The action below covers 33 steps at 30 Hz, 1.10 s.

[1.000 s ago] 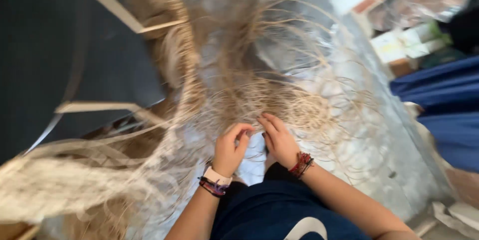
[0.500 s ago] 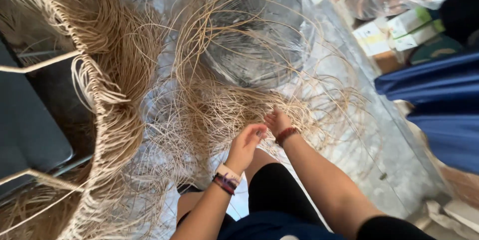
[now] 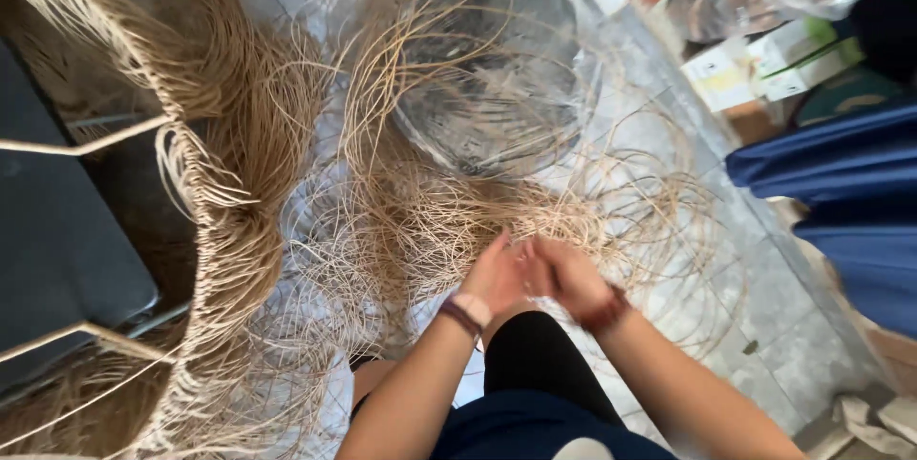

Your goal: Weaving natural fiber strands onto a circular frame

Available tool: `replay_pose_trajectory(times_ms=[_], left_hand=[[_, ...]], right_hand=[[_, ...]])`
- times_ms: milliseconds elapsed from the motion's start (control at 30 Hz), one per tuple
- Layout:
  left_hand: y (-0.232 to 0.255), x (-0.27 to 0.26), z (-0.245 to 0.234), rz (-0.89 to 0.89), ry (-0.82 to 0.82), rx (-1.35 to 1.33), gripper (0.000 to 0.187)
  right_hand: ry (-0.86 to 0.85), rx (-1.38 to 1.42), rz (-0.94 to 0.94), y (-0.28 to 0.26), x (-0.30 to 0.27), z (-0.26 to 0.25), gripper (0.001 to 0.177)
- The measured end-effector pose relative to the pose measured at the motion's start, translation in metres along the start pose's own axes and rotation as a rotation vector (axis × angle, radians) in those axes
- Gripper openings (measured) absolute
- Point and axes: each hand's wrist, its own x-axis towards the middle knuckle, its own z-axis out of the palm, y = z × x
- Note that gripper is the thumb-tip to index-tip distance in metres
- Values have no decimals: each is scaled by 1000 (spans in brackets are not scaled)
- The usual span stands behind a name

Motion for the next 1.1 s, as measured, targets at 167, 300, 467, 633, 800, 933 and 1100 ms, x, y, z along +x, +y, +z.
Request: replay_pose_trajectory(times_ms=[167, 300, 467, 633, 800, 933, 1100], left_hand=[[58, -66, 160, 445, 43, -1, 28], [46, -122, 216, 619, 50, 145, 35], [-33, -146, 154, 485, -267, 1785, 32], [-46, -110, 62, 566, -572, 2097, 20], [20, -147, 202, 431, -367, 328, 40], [39, -148, 213, 731, -126, 122, 27], [-19, -132, 155, 971, -102, 1289, 17]], right_hand=[[-203, 122, 354, -37, -155, -39, 30], [-215, -143, 149, -81, -178, -35, 51], [-511, 31, -133, -133, -122, 10, 69], [-115, -216, -137, -175, -134, 48, 29], [-261, -727, -213, -116, -173, -14, 31], [-445, -978, -107, -106, -199, -43, 26], [-391, -621, -151, -181, -206, 29, 63]])
